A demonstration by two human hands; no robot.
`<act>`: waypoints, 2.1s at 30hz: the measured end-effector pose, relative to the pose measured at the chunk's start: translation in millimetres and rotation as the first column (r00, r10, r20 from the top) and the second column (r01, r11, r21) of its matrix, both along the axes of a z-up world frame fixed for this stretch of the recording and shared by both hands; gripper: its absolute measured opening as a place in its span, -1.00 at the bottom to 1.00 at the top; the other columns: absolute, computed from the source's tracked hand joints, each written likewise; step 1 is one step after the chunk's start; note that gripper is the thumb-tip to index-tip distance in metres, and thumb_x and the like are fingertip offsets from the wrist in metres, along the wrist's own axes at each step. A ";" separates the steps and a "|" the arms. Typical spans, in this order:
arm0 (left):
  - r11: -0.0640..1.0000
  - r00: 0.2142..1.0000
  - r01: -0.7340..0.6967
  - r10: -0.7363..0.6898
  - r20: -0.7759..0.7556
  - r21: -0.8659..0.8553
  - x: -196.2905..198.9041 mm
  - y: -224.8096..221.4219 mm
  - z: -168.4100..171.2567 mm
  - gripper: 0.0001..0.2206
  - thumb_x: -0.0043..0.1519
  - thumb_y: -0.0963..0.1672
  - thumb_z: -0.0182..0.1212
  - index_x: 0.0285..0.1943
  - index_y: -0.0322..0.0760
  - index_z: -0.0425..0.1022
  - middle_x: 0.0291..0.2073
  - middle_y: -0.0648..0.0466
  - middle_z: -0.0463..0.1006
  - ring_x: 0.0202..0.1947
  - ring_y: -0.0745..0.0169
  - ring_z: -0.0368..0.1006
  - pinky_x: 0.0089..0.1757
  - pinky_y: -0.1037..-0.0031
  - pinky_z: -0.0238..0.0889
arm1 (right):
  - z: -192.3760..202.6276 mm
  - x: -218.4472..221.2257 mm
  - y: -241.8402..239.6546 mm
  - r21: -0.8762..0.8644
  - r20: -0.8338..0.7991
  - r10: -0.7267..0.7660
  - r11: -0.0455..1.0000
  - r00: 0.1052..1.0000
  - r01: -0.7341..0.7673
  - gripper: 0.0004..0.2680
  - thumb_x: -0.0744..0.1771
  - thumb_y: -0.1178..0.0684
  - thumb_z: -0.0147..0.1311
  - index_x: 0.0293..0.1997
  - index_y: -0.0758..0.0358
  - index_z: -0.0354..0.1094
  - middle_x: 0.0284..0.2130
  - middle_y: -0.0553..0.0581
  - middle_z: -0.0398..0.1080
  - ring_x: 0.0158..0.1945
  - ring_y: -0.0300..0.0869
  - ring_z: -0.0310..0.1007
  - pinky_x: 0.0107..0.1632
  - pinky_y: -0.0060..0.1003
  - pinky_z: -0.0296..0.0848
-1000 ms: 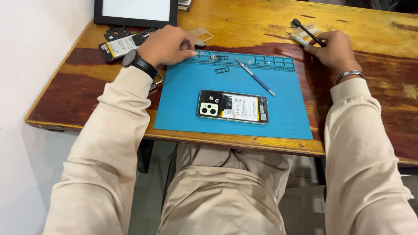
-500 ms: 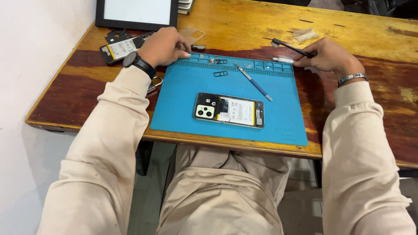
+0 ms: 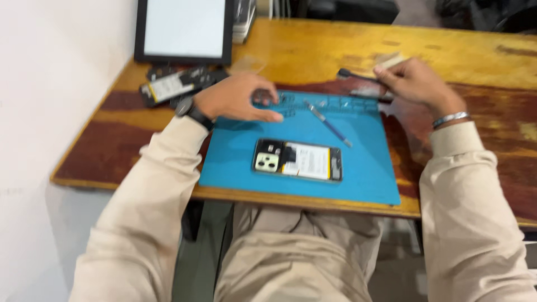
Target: The person disassembles a smartphone on a blue mat, using a screwdriver and tweezers to remove screws and internal components. They place removed parts on the mat and continue to work on the device's interior.
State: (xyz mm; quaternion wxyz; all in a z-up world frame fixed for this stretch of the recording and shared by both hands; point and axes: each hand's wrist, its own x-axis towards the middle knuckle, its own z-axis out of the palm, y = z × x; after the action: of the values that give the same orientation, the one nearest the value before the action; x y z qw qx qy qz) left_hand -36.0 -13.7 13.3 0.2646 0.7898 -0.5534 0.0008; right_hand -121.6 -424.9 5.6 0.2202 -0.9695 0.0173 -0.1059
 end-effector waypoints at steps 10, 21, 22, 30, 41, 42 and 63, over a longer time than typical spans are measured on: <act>0.949 0.947 0.289 -0.303 0.111 0.123 -68.9 -33.2 10.5 -0.34 -0.16 0.24 0.51 -0.17 -0.27 0.48 -0.33 0.06 0.53 -0.27 0.03 0.49 -0.33 0.23 0.32 | -7.2 9.4 4.4 -0.066 0.156 0.097 0.994 0.983 -0.088 -0.59 0.31 -0.30 0.25 -0.19 0.40 0.51 -0.48 0.18 0.44 -0.42 -0.18 0.39 -0.34 -0.19 0.38; 0.970 0.987 0.159 -0.162 0.000 0.186 -34.9 -14.9 11.3 -0.35 -0.26 0.18 0.56 -0.17 -0.27 0.53 -0.38 0.07 0.51 -0.34 0.11 0.46 -0.36 0.31 0.30 | 1.3 1.1 1.9 -0.013 -0.239 -0.076 0.997 0.968 0.075 -0.56 0.27 -0.39 0.21 -0.37 0.31 0.62 -0.64 0.12 0.43 -0.54 -0.12 0.34 -0.38 -0.16 0.29; 0.970 0.987 0.160 -0.160 -0.013 0.181 -33.2 -13.8 11.5 -0.34 -0.26 0.19 0.56 -0.18 -0.28 0.53 -0.39 0.07 0.51 -0.35 0.12 0.46 -0.35 0.33 0.31 | 3.8 -1.4 5.2 -0.060 -0.338 -0.126 0.992 0.933 0.112 -0.54 0.25 -0.39 0.25 -0.41 0.36 0.62 -0.67 0.16 0.41 -0.56 -0.09 0.33 -0.40 -0.16 0.25; 0.967 0.995 0.069 -0.048 -0.093 0.245 -33.5 -18.7 8.2 -0.33 -0.24 0.25 0.49 -0.23 -0.27 0.56 -0.42 0.04 0.53 -0.39 0.11 0.49 -0.40 0.32 0.31 | 29.5 -25.2 -23.9 -0.242 -0.460 -0.361 0.930 0.811 0.277 -0.51 0.19 -0.41 0.35 -0.39 0.41 0.61 -0.65 0.20 0.30 -0.58 -0.07 0.19 -0.43 -0.17 0.07; 0.973 0.989 0.111 -0.088 -0.121 0.202 -27.1 -19.5 3.6 -0.37 -0.16 0.26 0.44 -0.26 -0.28 0.58 -0.36 0.00 0.58 -0.30 0.10 0.52 -0.32 0.35 0.35 | 11.9 -17.7 -41.7 -0.134 -0.524 -0.338 0.939 0.782 0.316 -0.52 0.16 -0.38 0.39 -0.35 0.41 0.61 -0.57 0.24 0.42 -0.52 -0.04 0.29 -0.37 -0.13 0.15; 0.973 0.988 0.120 -0.098 -0.118 0.197 -26.4 -19.9 2.5 -0.35 -0.17 0.26 0.45 -0.26 -0.29 0.57 -0.36 0.00 0.59 -0.31 0.10 0.53 -0.32 0.35 0.35 | 12.3 -18.1 -42.5 -0.151 -0.455 -0.298 0.954 0.839 0.257 -0.54 0.15 -0.38 0.39 -0.39 0.38 0.63 -0.59 0.17 0.43 -0.51 -0.11 0.32 -0.34 -0.20 0.17; 0.922 0.917 -0.233 0.314 -0.246 0.308 -3.2 1.0 15.8 -0.43 0.29 0.16 0.03 -0.57 -0.30 0.59 -0.67 0.06 0.59 -0.69 0.32 0.51 -0.53 0.51 0.39 | 28.7 -18.8 93.8 -0.051 -0.390 0.131 0.985 0.911 -0.164 -0.61 0.19 -0.28 0.32 -0.67 0.30 0.49 -0.80 0.10 0.31 -0.69 -0.19 0.25 -0.54 -0.29 0.16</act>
State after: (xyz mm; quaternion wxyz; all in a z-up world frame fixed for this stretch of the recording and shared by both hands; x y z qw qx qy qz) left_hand -39.1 -12.6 29.1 0.2291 0.8801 -0.3862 -0.1540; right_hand -140.4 -331.1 34.3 0.1796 -0.9782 -0.0173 0.1029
